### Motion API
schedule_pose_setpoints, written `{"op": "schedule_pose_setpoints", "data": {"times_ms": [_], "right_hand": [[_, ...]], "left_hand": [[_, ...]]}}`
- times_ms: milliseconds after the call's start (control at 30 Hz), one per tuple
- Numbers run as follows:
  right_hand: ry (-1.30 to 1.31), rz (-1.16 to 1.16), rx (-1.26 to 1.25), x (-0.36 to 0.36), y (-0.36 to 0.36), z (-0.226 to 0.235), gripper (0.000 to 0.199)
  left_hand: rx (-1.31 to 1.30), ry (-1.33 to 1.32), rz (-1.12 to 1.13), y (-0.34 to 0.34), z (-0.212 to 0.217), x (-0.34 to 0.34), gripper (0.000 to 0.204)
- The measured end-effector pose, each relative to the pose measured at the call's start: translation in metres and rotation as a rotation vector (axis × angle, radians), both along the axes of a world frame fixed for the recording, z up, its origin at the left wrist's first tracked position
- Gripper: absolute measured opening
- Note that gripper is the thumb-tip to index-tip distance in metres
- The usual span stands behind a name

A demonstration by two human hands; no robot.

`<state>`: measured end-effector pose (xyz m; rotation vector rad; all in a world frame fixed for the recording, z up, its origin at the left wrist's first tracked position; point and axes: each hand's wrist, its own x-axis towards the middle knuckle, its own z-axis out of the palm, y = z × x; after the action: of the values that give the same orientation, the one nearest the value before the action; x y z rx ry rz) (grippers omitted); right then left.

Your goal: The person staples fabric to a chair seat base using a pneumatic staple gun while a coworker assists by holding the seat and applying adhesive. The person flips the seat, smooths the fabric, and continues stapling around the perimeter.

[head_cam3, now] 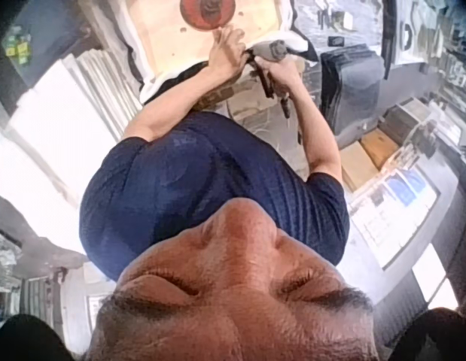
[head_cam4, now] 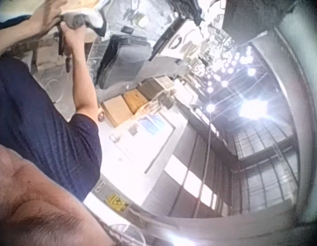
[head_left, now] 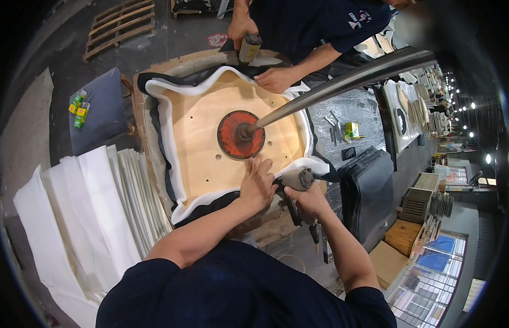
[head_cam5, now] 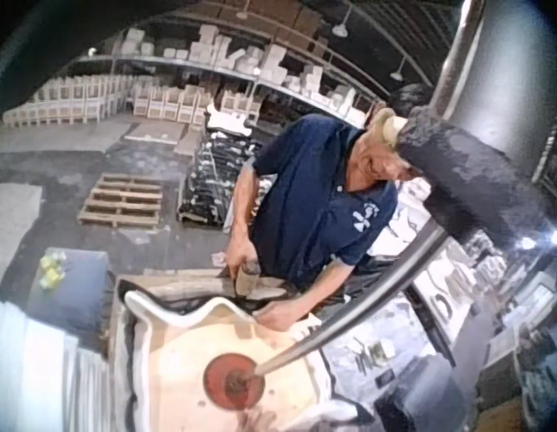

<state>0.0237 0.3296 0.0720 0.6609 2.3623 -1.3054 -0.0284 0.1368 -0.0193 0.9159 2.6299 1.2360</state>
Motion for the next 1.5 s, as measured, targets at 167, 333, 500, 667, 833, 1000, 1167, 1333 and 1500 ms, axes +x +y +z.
{"op": "schedule_pose_setpoints", "data": {"times_ms": [167,333,500,667,833,1000,1167,1333,1500], "right_hand": [[-0.170,-0.125,-0.137,-0.003,-0.001,0.015,0.038],[-0.099,-0.144,-0.200,0.012,-0.011,0.023,0.038],[-0.005,-0.058,-0.121,0.015,-0.011,0.008,0.035],[-0.089,-0.044,-0.102,0.004,-0.020,0.016,0.042],[0.009,0.017,0.014,0.005,-0.011,-0.003,0.042],[-0.104,-0.154,-0.133,0.011,-0.016,0.010,0.037],[0.031,-0.217,-0.241,0.032,-0.024,0.021,0.051],[0.030,-0.251,-0.260,0.043,-0.025,0.022,0.064],[0.029,-0.250,-0.286,0.044,-0.032,0.025,0.063]], "left_hand": [[-0.029,0.002,0.007,-0.008,-0.001,-0.001,0.028],[-0.038,-0.054,-0.010,-0.004,-0.003,-0.002,0.028],[0.001,-0.041,0.016,-0.002,-0.001,0.000,0.024],[0.044,-0.008,0.056,-0.003,-0.011,0.004,0.018],[-0.032,-0.031,-0.030,-0.010,0.002,-0.002,0.028],[-0.102,0.028,-0.051,-0.033,0.017,0.011,0.036],[0.087,0.032,0.033,-0.037,0.025,0.015,0.036],[0.094,0.044,0.034,-0.056,0.023,0.025,0.027],[0.083,0.057,0.006,-0.043,0.006,0.022,0.029]]}}
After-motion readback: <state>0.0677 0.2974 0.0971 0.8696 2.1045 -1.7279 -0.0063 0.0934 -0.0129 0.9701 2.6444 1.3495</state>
